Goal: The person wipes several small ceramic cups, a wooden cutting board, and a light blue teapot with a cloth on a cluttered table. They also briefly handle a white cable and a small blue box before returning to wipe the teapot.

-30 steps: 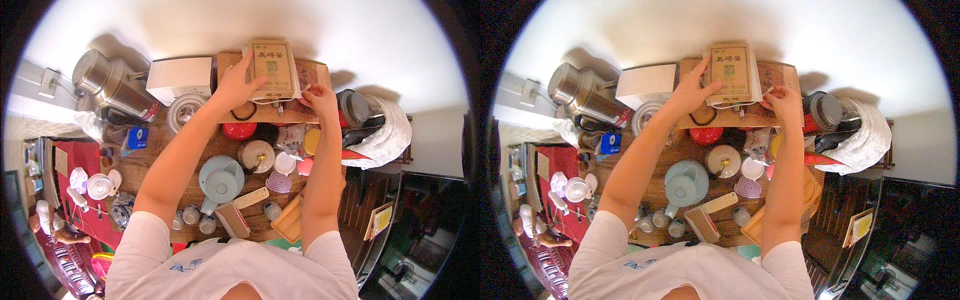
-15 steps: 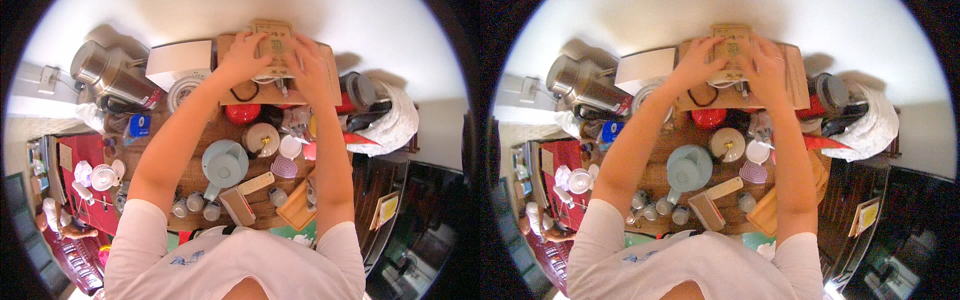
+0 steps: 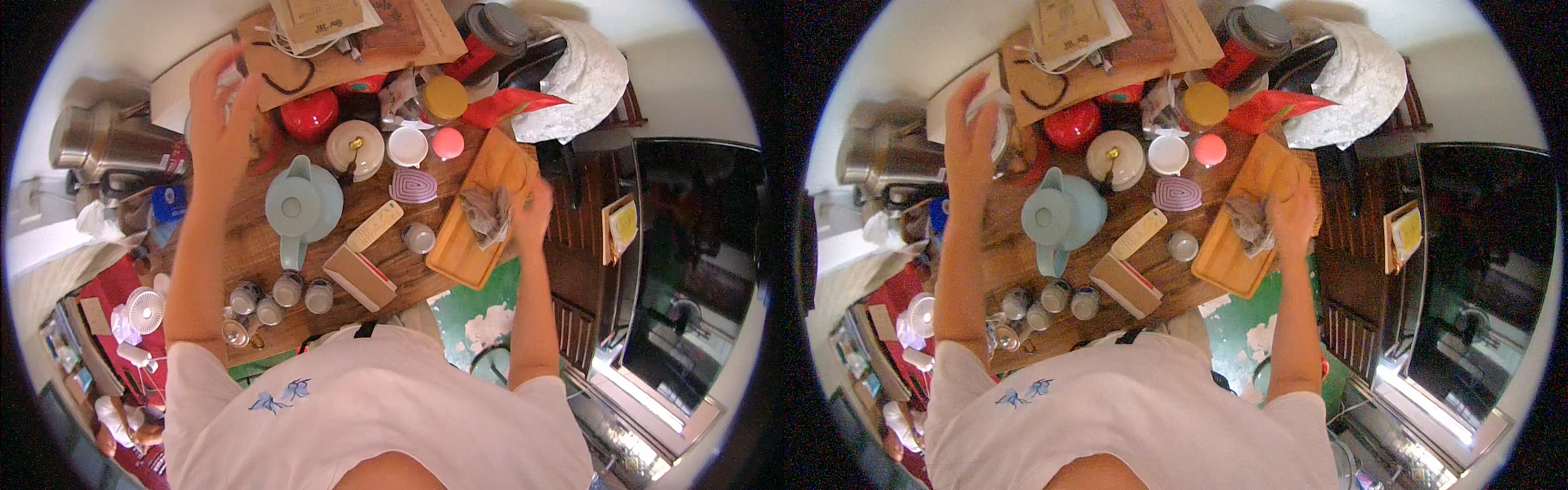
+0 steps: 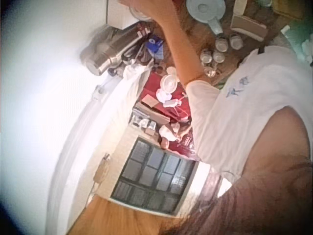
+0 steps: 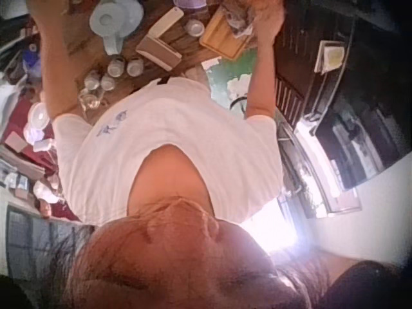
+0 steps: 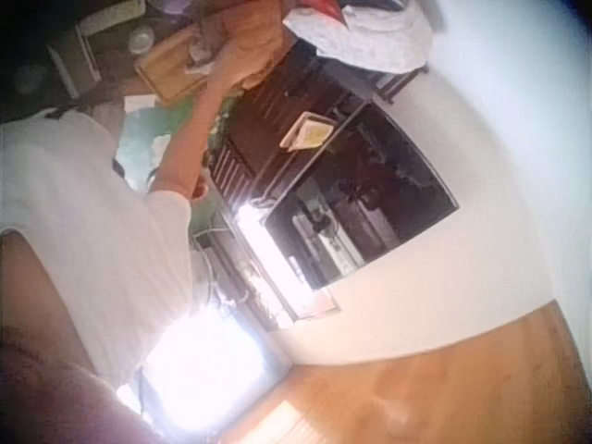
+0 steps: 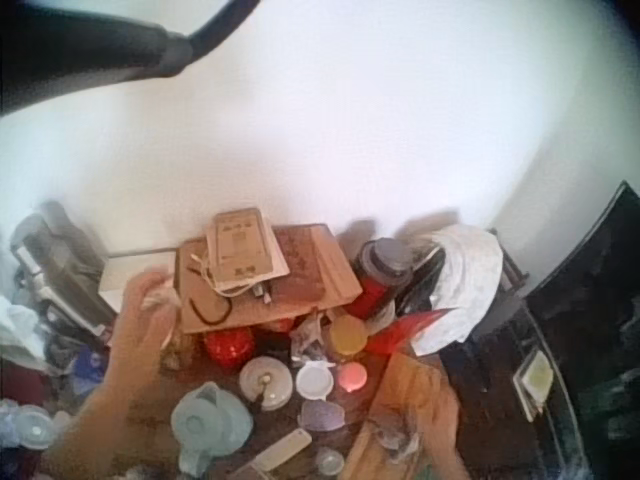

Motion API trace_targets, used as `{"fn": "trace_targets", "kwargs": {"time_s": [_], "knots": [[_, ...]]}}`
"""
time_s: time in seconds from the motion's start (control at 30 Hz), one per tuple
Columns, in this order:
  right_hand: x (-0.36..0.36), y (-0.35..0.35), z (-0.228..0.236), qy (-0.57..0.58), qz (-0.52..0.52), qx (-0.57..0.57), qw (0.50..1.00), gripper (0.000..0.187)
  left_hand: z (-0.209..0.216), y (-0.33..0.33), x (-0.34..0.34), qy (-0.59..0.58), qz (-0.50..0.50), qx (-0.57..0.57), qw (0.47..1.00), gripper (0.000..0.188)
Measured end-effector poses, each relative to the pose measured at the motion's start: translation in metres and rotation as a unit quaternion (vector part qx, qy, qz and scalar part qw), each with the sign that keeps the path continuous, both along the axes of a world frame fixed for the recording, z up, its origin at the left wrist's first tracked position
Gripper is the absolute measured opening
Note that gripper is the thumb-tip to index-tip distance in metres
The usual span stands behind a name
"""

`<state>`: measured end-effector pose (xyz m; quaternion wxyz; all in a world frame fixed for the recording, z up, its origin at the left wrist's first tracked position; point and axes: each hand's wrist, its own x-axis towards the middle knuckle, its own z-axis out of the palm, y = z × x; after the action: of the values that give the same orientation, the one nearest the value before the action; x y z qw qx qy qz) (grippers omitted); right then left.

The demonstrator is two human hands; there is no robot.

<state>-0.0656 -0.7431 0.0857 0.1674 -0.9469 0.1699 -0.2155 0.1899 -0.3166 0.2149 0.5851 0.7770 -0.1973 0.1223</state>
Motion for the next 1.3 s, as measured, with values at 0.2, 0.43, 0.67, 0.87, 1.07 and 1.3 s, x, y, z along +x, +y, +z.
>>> {"fn": "trace_targets", "kwargs": {"time_s": [0.2,0.43,0.67,0.87,1.07,1.3], "knots": [[-0.036,0.042,-0.082,0.226,-0.048,-0.008,0.973,0.067,-0.037,0.062,-0.117,0.102,0.122,0.002,0.987,0.031],[-0.024,0.016,-0.077,0.236,-0.039,0.123,0.963,0.050,-0.111,0.071,-0.216,0.147,0.124,0.167,0.967,0.050],[0.010,0.127,0.023,0.009,0.183,0.326,0.927,0.039,-0.095,0.043,-0.215,0.273,0.095,0.180,0.940,0.059],[0.075,0.304,0.019,-0.101,0.103,0.497,0.856,0.049,-0.099,0.033,-0.210,0.284,0.047,0.156,0.945,0.068],[0.054,0.306,-0.008,-0.022,0.145,0.240,0.960,0.048,-0.093,0.040,-0.207,0.308,0.024,0.210,0.928,0.073],[0.040,0.271,0.046,0.047,0.009,0.225,0.973,0.038,-0.106,0.087,-0.178,0.223,-0.060,0.138,0.963,0.067]]}}
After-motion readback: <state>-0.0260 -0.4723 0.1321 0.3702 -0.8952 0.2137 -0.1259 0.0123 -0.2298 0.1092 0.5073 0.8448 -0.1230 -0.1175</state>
